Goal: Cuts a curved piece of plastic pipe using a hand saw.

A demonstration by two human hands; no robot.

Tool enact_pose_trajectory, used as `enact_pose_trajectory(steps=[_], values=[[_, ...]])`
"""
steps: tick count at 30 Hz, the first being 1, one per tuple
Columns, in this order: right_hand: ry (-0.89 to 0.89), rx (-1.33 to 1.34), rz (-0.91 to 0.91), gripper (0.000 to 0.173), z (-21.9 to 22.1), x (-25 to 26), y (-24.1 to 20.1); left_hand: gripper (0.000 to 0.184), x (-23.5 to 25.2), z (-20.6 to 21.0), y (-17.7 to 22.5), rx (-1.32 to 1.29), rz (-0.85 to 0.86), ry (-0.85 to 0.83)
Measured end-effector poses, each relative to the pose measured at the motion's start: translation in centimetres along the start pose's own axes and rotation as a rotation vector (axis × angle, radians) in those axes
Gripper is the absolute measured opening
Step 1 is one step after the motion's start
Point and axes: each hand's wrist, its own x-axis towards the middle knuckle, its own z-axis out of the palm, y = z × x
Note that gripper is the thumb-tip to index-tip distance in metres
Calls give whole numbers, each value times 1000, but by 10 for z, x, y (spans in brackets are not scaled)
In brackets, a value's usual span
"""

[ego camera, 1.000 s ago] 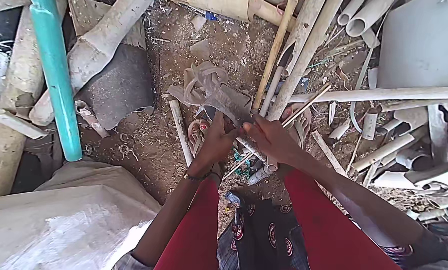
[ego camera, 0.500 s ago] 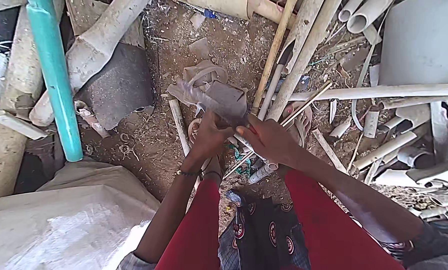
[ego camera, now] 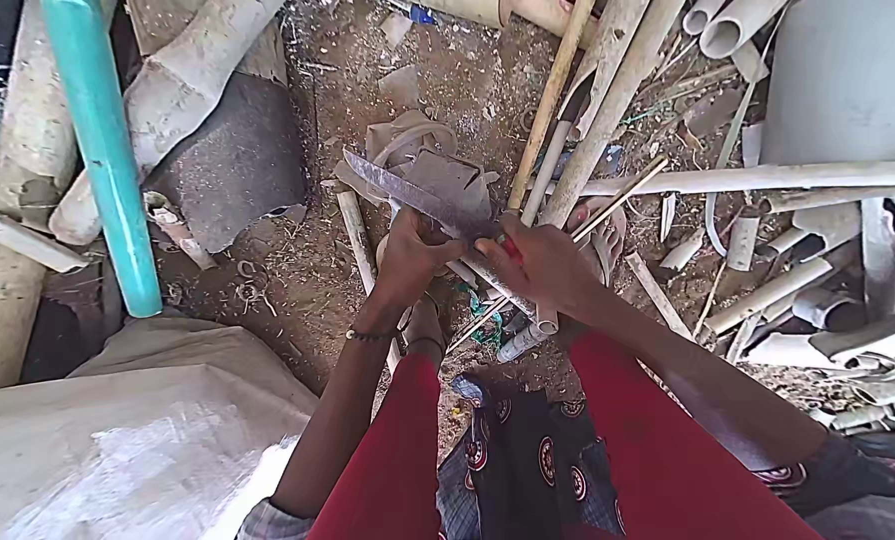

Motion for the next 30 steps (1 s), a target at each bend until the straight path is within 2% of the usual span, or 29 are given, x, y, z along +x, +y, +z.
enact_pose_trajectory(steps=[3, 5, 7, 9, 12, 17, 20, 22, 25, 27, 30], values=[[67, 73, 99, 49, -1, 12, 6, 69, -2, 5, 5, 14, -33, 21], [86, 47, 29, 48, 4, 10, 0, 64, -2, 6, 8, 36, -52, 26], [29, -39, -35, 48, 3, 5, -6, 61, -2, 1, 5, 40, -45, 17], [4, -49, 9, 48, -4, 8, -4, 60, -2, 1, 2, 80, -46, 8], [27, 20, 168, 49, -7, 10, -5, 66, -4, 10, 5, 255, -91, 8], [-145, -139, 125, 51, -16, -1, -23, 58, -9, 12, -3, 550, -82, 19], [-39, -105, 239, 53, -17, 4, -13, 60, -9, 19, -2, 689, -109, -28], [-29, -155, 198, 51, -14, -1, -20, 56, -8, 24, 1, 755, -95, -40], [-121, -208, 150, 51, -12, -7, -27, 43, -7, 27, -3, 776, -36, -27], [-117, -174, 176, 54, -12, -5, -21, 50, -4, 27, -6, 746, -50, -37], [6, -63, 184, 55, -9, -6, -16, 59, -3, 27, -5, 716, -88, -39]])
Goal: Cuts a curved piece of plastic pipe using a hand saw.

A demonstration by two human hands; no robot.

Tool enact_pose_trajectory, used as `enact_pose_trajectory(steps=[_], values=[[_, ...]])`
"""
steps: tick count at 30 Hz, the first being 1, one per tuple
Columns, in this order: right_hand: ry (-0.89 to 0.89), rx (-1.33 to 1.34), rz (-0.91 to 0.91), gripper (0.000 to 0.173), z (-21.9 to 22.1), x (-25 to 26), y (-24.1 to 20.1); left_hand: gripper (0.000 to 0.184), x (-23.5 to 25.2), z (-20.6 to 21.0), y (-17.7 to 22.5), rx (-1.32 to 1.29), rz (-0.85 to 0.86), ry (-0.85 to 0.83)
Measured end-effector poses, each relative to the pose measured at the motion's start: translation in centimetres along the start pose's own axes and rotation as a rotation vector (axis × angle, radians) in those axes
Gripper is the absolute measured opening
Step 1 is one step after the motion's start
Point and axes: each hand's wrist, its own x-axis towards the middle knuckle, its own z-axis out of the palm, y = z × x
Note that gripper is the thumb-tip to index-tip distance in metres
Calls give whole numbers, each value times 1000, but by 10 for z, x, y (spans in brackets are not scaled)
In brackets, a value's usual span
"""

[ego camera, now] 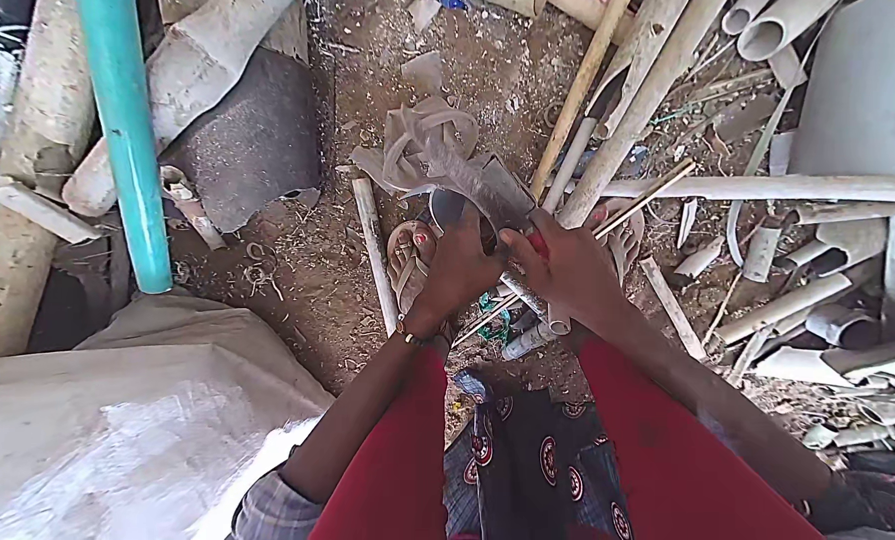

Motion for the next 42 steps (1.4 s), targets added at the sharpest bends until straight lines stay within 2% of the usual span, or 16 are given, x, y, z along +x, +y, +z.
enact_pose_trajectory(steps=[2, 4, 8, 10, 11, 15, 17, 21, 23, 26, 28, 29, 31, 37, 40, 42], values=[[123, 49, 1, 49, -5, 2, 5, 68, -1, 3, -6, -44, -21, 4], [145, -13, -5, 39, -13, 5, 9, 78, -2, 6, -11, -116, -11, 14], [-179, -138, 11, 28, -11, -1, -5, 84, -3, 2, -7, -89, -24, 7], [-219, -172, 5, 27, -9, -3, -8, 85, -6, -3, -2, -124, -22, -26], [-224, -171, -14, 27, -9, -4, -7, 82, -8, -8, 1, -215, -33, -58], [-233, -129, -107, 23, -9, -11, -6, 32, -7, -18, -5, -512, -15, -69], [-217, -141, -84, 25, -8, -13, -2, 27, -7, -14, -15, -580, 28, -35], [-131, -105, 8, 35, 0, -11, 17, 26, -10, -11, -18, -944, -98, 113], [-63, -38, -25, 35, -2, -19, 24, 26, -10, -12, -21, -1055, -91, 154], [190, -15, -259, 37, -9, -35, 21, 26, -11, -8, -22, -1044, -68, 161], [231, -30, -376, 34, -9, -35, 18, 26, -14, -5, -21, -990, -54, 142], [163, -65, -373, 32, -6, -31, 18, 26, -14, -4, -21, -974, -47, 135], [-152, -179, -197, 31, -5, -16, 14, 27, -13, -3, -20, -937, -39, 135], [-119, -111, -95, 25, -12, 5, -4, 30, -10, -3, -26, -818, 11, 148], [-255, -87, -25, 24, -6, 7, -14, 31, -10, 1, -27, -786, 26, 148], [-234, -36, 0, 24, -5, 10, -11, 32, -8, 3, -21, -740, 19, 143]])
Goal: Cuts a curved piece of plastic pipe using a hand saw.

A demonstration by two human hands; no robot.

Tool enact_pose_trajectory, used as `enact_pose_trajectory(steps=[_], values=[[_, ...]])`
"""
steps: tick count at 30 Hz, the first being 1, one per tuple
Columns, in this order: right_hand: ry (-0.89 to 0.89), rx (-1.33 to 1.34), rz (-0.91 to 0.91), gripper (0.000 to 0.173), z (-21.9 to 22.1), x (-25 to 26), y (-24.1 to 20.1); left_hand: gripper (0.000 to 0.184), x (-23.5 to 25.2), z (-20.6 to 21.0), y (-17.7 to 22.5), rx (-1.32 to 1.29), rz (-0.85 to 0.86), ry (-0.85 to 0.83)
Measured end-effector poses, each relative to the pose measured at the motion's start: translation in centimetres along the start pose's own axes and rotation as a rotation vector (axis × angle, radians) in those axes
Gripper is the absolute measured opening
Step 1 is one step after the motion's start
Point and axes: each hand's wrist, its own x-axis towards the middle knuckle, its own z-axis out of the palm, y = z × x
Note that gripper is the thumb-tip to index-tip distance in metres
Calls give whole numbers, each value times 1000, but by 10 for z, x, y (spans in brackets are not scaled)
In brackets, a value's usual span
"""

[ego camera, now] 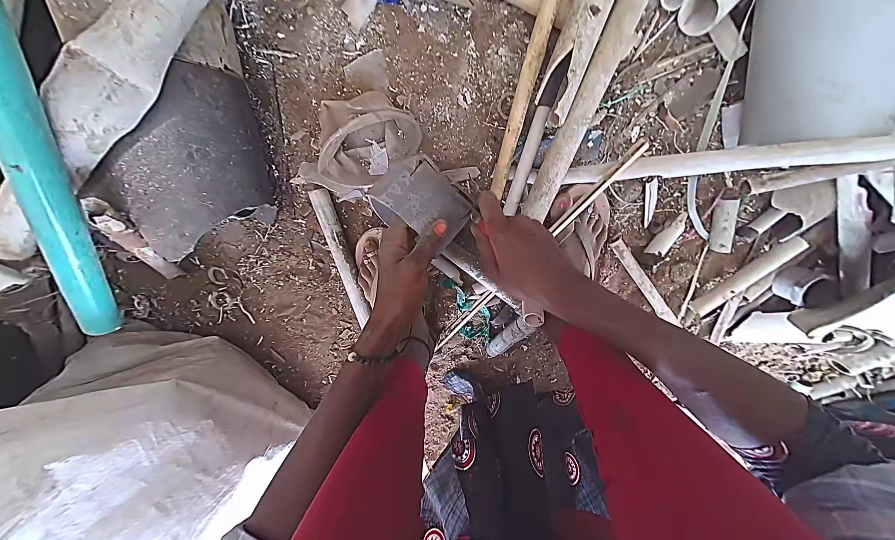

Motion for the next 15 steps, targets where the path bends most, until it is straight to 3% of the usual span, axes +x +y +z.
enact_pose_trajectory(steps=[5, 11, 15], values=[[47, 83, -24, 29, -8, 1, 11, 41, 1, 3, -6, 122, 30, -3], [57, 89, -91, 29, 20, 3, 27, 34, -12, -10, -27, 276, 116, -19], [104, 57, -135, 23, 28, -10, 44, 60, -18, -14, -13, 123, -7, -23]])
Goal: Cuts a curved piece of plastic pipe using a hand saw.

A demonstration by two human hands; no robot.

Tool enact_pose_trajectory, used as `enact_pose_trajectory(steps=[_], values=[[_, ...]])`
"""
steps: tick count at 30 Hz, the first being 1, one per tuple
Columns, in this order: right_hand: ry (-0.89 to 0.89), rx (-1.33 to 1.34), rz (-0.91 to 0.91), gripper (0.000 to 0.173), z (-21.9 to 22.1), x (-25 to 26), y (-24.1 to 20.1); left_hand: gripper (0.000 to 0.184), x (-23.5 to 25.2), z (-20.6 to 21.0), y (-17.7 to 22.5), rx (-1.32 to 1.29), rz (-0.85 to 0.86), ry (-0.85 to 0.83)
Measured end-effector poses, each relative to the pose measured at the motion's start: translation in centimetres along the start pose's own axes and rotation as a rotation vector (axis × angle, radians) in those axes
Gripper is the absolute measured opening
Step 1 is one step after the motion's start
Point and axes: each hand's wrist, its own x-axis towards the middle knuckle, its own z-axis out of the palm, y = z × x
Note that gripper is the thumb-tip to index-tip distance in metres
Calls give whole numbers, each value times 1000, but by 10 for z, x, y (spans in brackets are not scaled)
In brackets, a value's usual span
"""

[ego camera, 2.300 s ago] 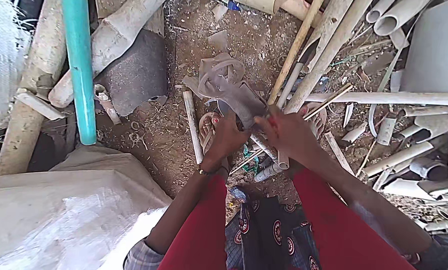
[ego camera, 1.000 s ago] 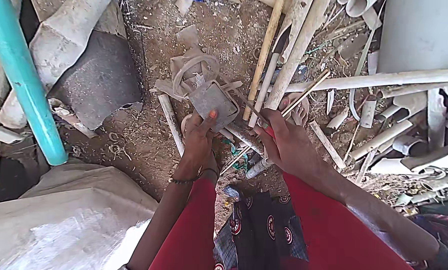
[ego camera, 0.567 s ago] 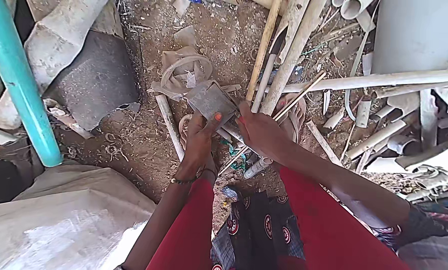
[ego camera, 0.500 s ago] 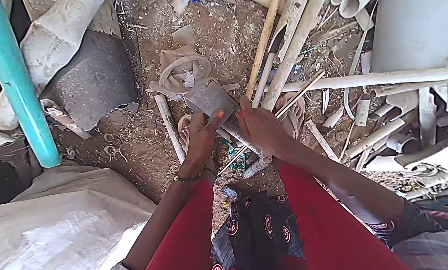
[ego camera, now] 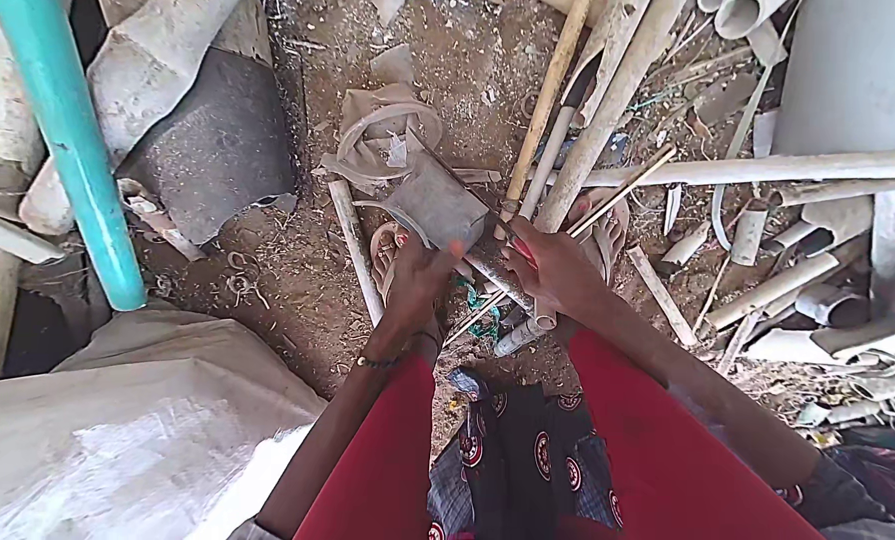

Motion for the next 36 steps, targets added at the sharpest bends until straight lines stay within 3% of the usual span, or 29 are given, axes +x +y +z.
enact_pose_trajectory(steps=[2, 6, 9, 11, 15, 18, 21, 23, 26, 30, 33, 36], values=[[36, -17, 6, 25, -1, -6, 5, 68, 6, -5, 10, -144, -63, 17], [132, -68, 7, 27, -6, -12, 11, 41, 9, -10, 26, -167, -103, -4], [178, -71, -42, 30, -13, -14, 5, 51, 6, -8, 30, -145, -53, -154], [139, -56, -49, 28, -15, -13, -2, 57, 8, -2, 37, -75, -95, -162], [35, -87, -37, 25, -28, -12, -18, 56, 14, 6, 45, 5, -213, -12], [-176, 115, 22, 31, -39, -18, -27, 66, 19, 6, 55, -59, -336, 55], [-339, 297, 41, 34, -41, -23, -26, 72, 17, 13, 53, -127, -323, 85], [-329, 366, 43, 34, -42, -25, -21, 72, 12, 19, 47, -69, -251, 101], [-149, 400, 123, 31, -45, -28, -14, 67, 7, 21, 44, 34, -181, 104], [99, 58, 68, 35, -49, -31, -16, 42, 5, 20, 41, 198, -139, 31], [88, -159, -112, 36, -38, -36, -27, 26, -3, 23, 38, 384, -44, -54], [28, -368, -162, 26, -30, -36, -30, 20, -8, 26, 34, 499, 38, -83]])
